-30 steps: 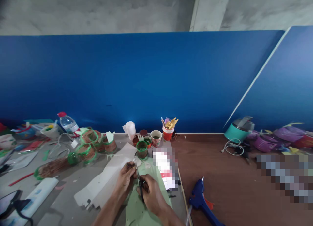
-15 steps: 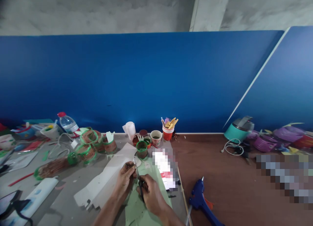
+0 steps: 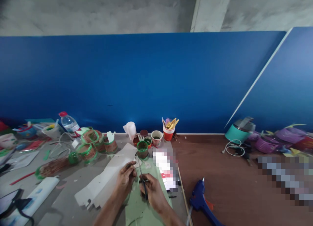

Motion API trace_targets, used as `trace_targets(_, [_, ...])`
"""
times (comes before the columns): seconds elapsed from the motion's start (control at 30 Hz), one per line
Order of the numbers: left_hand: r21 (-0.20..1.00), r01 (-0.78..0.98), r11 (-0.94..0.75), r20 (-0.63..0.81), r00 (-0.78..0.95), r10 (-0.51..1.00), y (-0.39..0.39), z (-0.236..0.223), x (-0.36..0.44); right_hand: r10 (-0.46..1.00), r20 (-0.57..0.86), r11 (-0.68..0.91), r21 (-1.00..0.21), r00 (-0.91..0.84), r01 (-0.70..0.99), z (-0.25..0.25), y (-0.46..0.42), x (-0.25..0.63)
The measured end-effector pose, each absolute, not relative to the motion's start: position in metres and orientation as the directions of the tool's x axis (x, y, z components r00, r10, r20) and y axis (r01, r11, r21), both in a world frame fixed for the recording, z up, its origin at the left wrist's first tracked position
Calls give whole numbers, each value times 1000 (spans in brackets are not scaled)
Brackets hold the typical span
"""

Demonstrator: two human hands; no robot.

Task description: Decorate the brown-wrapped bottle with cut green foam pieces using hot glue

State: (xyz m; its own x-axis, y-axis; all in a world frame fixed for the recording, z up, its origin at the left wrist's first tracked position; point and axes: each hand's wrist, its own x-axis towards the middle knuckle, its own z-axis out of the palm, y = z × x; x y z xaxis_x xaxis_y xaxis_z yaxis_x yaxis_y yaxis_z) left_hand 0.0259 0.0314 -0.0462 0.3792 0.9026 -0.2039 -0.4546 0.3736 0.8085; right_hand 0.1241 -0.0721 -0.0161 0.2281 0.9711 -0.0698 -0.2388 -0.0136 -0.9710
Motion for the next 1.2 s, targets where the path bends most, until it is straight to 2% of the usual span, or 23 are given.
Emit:
trace_targets(0.17, [710,-585,392,-230,334,914,37,-48,26,974,-66,0,-957,217,-290,-13,-71,123])
trace_targets(0.43, [650,-632,422,-257,340,905,41,-49,25,972,-86,2,-928,219,-373,-16,-74,125])
trace_targets(0.63, [695,-590,412,-254,335,908,43,-48,25,961,-124,-30,-935,246,-353,-27,-74,127])
trace_targets(0.77, [794,-534,291,-181,248,952,44,-42,21,959,-103,-6,-939,264,-344,-26,-73,129])
trace_targets(0.87, [891,-433,136,-76,154,985,45,-37,16,959,-105,-5,-936,265,-353,-24,-73,129])
trace_targets(1.0, [982,-187,-39,60,110,992,49,-36,10,959,-114,-17,-937,259,-350,-23,-75,127])
trace_targets(1.1, [985,28,-170,165,131,978,53,-37,8,962,-112,-23,-942,248,-334,-22,-77,128])
trace_targets(1.2, [924,230,-307,262,207,943,55,-38,8,963,-98,-16,-950,250,-311,-22,-77,129])
